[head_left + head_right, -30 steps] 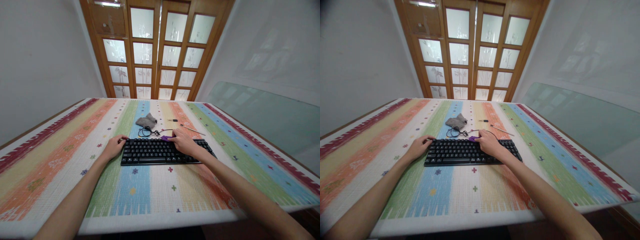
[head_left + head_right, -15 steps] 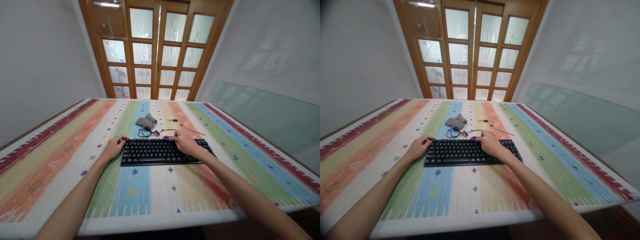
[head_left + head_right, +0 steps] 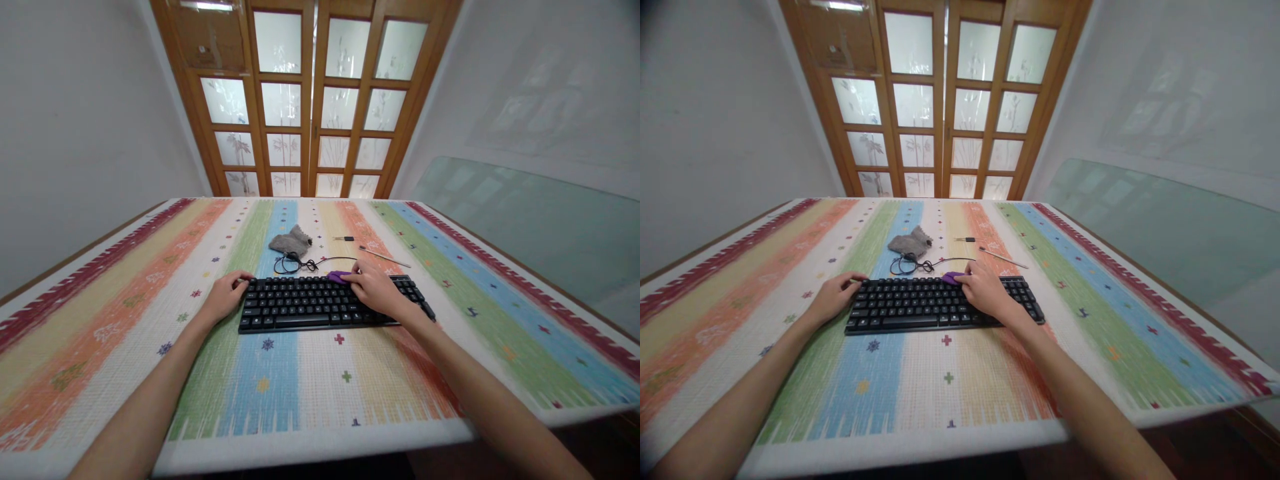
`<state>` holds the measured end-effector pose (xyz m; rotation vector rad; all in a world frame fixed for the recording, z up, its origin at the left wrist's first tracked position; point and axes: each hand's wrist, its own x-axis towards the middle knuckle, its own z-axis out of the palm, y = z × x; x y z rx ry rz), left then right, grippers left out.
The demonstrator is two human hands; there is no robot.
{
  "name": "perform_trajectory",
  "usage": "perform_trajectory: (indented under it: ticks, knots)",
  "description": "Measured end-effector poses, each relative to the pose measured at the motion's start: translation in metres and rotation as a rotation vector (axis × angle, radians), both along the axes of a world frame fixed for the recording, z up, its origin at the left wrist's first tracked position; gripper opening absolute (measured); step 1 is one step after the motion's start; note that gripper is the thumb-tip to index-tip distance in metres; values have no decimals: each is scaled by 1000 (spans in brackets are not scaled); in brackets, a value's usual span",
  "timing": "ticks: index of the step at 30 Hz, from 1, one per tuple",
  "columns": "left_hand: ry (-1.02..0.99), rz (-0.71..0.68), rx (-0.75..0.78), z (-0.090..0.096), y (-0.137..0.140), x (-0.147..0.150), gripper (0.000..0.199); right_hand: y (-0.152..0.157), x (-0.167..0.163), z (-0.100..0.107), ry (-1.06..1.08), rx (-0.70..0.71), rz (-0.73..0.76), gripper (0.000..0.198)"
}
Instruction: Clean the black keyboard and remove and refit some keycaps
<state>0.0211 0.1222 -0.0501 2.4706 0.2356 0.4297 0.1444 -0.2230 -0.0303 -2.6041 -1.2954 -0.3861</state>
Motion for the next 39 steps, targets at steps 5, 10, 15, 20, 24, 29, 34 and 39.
perform_trajectory:
  ticks: [5, 10, 15, 20, 24, 29, 34, 39]
  knots:
    - [12, 2, 6, 1, 1, 0, 34, 1, -1, -2, 8, 55, -5, 28]
    - [10, 7, -1, 1, 1, 0, 36, 3, 2, -5, -10, 121, -31, 27]
    - [12, 3, -3, 2, 1, 0, 36, -1, 3, -7, -15, 136, -18, 26]
    - [34, 20, 3, 4, 0, -1, 38, -4, 0, -5, -10, 76, 7, 26]
    - [34, 21, 12, 4, 1, -1, 39, -5, -1, -5, -9, 73, -4, 26]
    - [39, 19, 21, 1, 4, 1, 41, -6, -2, -8, 13, 86, -63, 24]
    - [47, 24, 34, 1, 5, 1, 47, -10, 0, -14, -31, 181, -229, 23]
    - [50, 28, 49, 2, 4, 1, 46, -15, 4, -18, -35, 345, -252, 22]
